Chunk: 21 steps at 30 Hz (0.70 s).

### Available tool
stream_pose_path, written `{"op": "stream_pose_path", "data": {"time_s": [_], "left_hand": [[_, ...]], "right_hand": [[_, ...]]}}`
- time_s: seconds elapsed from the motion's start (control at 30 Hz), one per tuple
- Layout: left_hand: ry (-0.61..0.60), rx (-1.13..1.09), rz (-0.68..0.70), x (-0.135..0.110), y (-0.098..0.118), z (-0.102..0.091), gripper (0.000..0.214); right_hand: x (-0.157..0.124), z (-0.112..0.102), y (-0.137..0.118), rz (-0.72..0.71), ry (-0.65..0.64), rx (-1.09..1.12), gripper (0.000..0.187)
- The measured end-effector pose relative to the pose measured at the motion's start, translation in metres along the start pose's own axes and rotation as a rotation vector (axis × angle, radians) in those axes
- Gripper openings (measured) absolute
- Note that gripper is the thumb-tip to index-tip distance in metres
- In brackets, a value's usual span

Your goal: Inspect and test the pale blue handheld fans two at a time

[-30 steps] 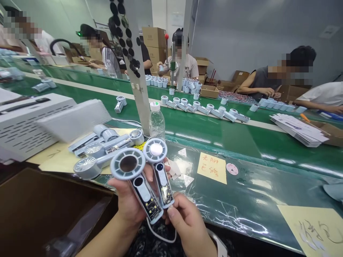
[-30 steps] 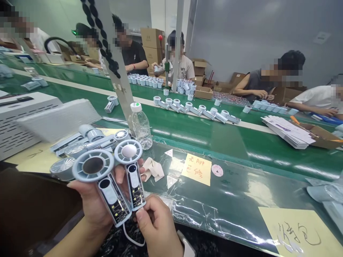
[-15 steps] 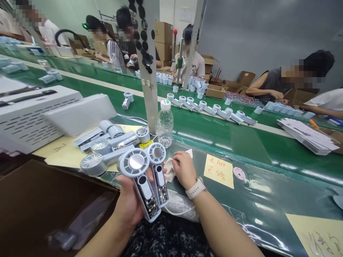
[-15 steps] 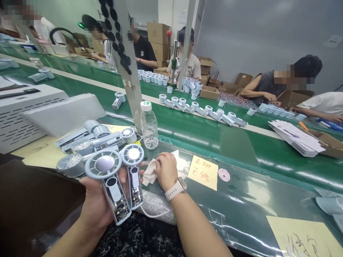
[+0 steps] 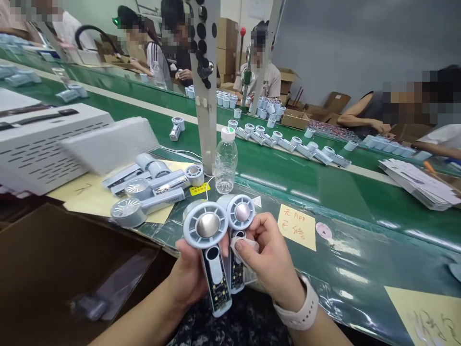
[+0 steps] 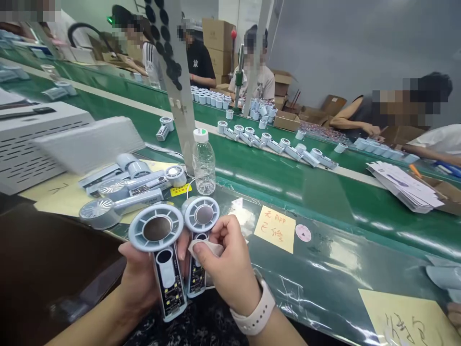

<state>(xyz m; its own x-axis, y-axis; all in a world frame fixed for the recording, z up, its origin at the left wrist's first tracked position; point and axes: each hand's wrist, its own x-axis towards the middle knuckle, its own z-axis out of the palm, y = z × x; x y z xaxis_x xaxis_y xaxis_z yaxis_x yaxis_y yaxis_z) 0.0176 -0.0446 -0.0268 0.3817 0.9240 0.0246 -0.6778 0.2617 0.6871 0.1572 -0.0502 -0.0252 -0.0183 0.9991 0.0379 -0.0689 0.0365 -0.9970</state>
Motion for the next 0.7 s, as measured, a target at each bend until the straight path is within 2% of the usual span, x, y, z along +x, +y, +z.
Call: {"op": "stream_pose_path", "data": {"time_s": [0.07, 0.13, 0.43, 0.57, 0.7], "left_hand": [[-0.012, 0.007, -0.022, -0.003, 0.000, 0.001, 0.066], [-0.005, 0.004, -0.032, -0.005, 0.000, 0.002, 0.065], [-0.037, -0.060, -0.094, -0.002, -0.004, 0.005, 0.063], [-0.054, -0.157, -0.132, 0.001, -0.004, 0.007, 0.061], [-0.060, -0.144, -0.115, 0.001, -0.009, 0.006, 0.063]], "right_hand": [[0.001, -0.007, -0.003, 0.026, -0.106, 0.042, 0.026], [0.000, -0.013, -0.005, 0.033, -0.140, 0.064, 0.028], [-0.004, -0.022, -0.006, 0.041, -0.109, -0.004, 0.021], [-0.007, -0.026, -0.001, 0.084, -0.066, 0.110, 0.021], [-0.010, -0.025, 0.000, 0.106, -0.070, 0.179, 0.023]]}}
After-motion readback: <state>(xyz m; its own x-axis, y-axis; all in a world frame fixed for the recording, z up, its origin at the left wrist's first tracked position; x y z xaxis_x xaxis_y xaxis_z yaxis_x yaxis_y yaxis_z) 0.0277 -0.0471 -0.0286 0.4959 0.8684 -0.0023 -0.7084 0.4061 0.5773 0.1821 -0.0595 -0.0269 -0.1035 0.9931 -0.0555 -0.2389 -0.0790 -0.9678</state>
